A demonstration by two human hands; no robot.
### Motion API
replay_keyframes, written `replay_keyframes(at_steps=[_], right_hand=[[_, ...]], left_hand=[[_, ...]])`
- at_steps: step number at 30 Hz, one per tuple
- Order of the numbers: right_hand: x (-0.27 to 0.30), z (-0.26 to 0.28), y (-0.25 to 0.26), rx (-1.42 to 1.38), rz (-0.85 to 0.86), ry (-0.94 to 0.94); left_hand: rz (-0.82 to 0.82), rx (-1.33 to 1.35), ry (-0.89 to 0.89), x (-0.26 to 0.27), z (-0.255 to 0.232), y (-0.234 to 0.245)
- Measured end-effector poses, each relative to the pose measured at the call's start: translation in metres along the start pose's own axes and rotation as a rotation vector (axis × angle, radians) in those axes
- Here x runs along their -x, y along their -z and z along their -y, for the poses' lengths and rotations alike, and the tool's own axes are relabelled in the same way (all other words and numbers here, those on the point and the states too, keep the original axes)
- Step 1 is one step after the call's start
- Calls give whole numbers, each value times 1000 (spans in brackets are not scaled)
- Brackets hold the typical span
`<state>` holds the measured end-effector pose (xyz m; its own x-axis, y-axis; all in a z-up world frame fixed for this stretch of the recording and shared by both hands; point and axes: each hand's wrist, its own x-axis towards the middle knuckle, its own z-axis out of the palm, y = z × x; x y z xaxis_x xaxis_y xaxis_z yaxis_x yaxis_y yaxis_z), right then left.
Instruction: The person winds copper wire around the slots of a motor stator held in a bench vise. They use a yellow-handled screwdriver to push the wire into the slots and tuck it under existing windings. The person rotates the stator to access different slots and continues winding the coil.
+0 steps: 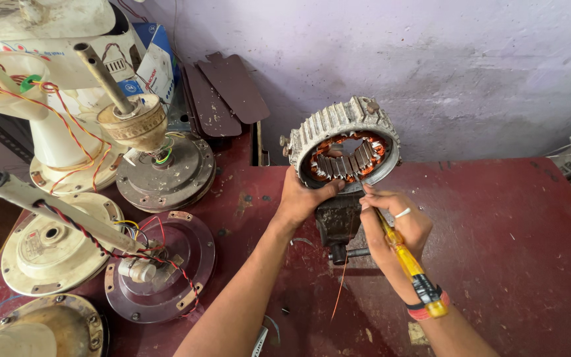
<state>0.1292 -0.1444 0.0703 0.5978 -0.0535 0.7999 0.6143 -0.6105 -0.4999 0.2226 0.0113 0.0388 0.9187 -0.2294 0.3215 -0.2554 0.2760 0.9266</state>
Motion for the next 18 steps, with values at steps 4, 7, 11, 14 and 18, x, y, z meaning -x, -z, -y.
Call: replay_keyframes(at_steps=[4, 7, 11, 14, 18], right_hand=[[-1, -6, -4, 37, 1, 78], [-2, -11, -5, 42, 0, 110], [-3, -15, -8, 49, 3, 119], [-6, -15, -11, 71, -3, 137], [-11, -10, -12, 131, -12, 175]], left_hand=[[9, 90, -12, 2, -2, -2], [-33, 134, 12, 2, -1, -5], [-36, 158, -41, 1, 4, -6], [-23, 118, -60, 0, 6, -3], [-11, 33, -76, 0, 6, 0]])
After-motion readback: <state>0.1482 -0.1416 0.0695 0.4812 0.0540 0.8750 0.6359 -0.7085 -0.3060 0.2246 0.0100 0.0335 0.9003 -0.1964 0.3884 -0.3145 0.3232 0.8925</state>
